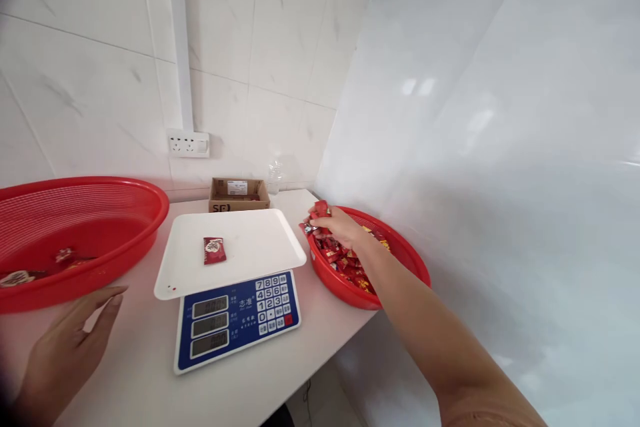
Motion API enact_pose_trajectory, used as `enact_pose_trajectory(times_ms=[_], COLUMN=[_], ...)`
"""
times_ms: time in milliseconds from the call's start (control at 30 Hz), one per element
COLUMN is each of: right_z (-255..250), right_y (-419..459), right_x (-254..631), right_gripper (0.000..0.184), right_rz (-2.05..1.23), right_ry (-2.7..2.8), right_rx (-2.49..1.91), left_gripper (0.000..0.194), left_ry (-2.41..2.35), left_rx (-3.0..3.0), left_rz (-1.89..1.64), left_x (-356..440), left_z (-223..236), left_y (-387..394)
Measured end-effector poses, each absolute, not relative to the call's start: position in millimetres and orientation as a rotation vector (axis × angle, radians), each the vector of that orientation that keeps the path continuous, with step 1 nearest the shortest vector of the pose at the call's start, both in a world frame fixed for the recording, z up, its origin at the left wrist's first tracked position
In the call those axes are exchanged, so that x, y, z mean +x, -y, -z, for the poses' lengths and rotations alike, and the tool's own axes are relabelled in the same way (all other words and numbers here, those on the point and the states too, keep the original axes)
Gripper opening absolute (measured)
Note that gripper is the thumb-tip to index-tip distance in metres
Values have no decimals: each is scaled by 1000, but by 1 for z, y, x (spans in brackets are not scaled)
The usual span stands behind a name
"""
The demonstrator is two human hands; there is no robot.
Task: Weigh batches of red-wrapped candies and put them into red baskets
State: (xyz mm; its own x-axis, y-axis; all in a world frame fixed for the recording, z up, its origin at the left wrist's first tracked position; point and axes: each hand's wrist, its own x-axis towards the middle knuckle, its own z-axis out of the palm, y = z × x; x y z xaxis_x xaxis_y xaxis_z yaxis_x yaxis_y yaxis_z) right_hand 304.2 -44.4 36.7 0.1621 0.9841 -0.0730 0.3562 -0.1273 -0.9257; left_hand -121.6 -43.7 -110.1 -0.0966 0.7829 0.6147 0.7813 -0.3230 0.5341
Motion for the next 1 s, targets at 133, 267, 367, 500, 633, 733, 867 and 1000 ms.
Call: enact_pose_trajectory(times_ms=[133,267,367,500,633,733,867,1000], right_z=[-28,-18,-16,-17,-17,-15,-15,-17], right_y=[27,13,4,-4,-9,-12,-15,-15], right_x=[238,192,176,169,168,168,169,169], right_gripper=[26,33,37,40,43,45,69,89], right_rz=[-1253,-1449,-1386,-1260,-1086,-932,-787,-670], right_ry=[1372,1501,1600,1667,1776,1854,1964,2054], right_rx=[-1445,-1388,-1428,-1468,-1556,-1598,-1660,-1603], left_gripper=[30,31,31,30,29,29,29,30], left_ry=[-1782,-1740,-1741,-1753,-1729,-1728,-1735,-1745], left_rx=[2173,2185,2179,2133,2119,2112,2096,2094], left_rz=[-1417,-1440,-1435,-1405,-1404,-1394,-1378,-1345], left_x=[-118,-117,-118,-117,-117,-117,-118,-119], left_z=[97,96,96,95,96,97,99,100], left_y=[51,53,53,53,53,52,52,51])
